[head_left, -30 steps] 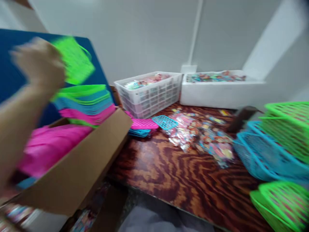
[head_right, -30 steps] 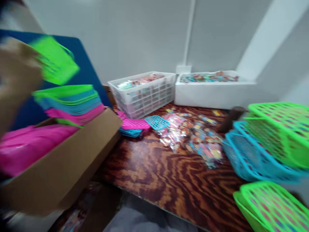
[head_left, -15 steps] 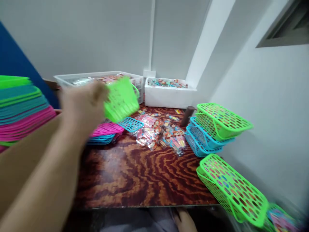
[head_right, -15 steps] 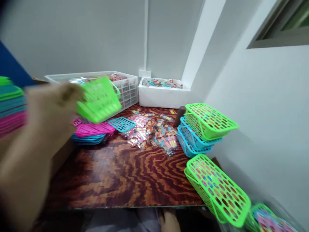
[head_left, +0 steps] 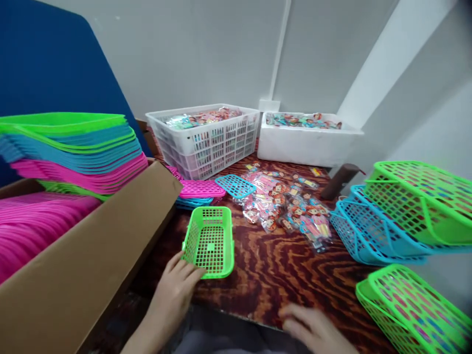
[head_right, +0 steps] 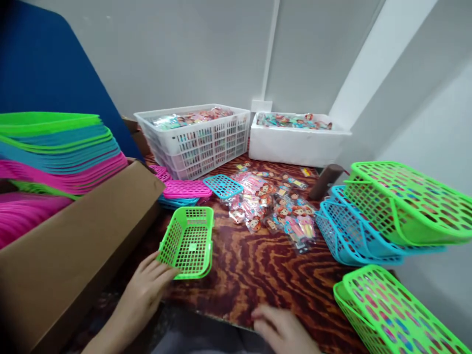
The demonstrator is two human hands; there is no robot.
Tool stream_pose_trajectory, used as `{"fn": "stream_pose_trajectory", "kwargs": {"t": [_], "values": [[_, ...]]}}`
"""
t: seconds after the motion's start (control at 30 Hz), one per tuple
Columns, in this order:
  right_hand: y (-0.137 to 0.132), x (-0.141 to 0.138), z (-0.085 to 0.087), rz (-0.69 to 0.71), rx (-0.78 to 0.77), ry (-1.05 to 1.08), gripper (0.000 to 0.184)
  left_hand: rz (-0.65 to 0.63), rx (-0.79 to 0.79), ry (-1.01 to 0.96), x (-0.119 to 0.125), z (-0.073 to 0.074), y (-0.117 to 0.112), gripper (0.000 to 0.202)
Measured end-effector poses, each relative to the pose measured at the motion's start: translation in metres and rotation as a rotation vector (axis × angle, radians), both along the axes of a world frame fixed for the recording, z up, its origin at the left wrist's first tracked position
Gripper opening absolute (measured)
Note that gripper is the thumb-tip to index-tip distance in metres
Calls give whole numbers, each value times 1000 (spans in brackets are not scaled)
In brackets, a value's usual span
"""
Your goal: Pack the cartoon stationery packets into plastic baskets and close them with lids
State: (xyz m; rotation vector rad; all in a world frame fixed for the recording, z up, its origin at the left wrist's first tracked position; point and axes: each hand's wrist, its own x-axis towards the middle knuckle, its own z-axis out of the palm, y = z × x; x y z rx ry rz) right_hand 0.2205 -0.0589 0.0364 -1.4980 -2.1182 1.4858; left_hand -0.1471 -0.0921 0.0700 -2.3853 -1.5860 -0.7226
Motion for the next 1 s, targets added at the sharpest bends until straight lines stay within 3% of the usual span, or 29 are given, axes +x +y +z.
{"fn": "stream_pose_trajectory", "kwargs": {"t": [0.1, 0.2, 0.3, 0.4, 0.43, 0.5, 0.6, 0.63, 0.67, 0.83, 0.9, 1.0], "values": [[61, -10, 21, -117, 177, 49, 36, 82, -14, 56, -44, -19, -7, 36], [129, -9, 19, -318, 447, -102, 36, 203, 55, 40, -67, -28, -10, 34], [191, -13, 15, -460, 564, -305, 31, 288, 90, -59, -35, -22, -13, 40], [241, -33, 19, -515, 616, -402, 32, -2, 25, -289, 38, -16, -1, 46], [255, -41, 22, -513, 639, -429, 33, -102, -34, -403, 62, -17, 10, 42], [280, -60, 27, -479, 680, -471, 33, -132, -259, -698, 102, -21, 44, 34], [310, -85, 31, -395, 712, -514, 35, 78, -506, -1424, 131, -29, 114, 22], [318, -93, 31, -369, 716, -522, 38, 200, -535, -1716, 133, -31, 139, 23], [326, -99, 29, -345, 718, -529, 42, 285, -519, -1857, 133, -32, 164, 24], [351, -119, 2, -233, 652, -552, 72, 442, -420, -2121, 122, -38, 260, 34], [354, -120, -13, -207, 645, -577, 78, 470, -385, -2180, 119, -41, 282, 31], [356, -117, -28, -193, 724, -616, 79, 445, -314, -2233, 117, -45, 293, 25]]}}
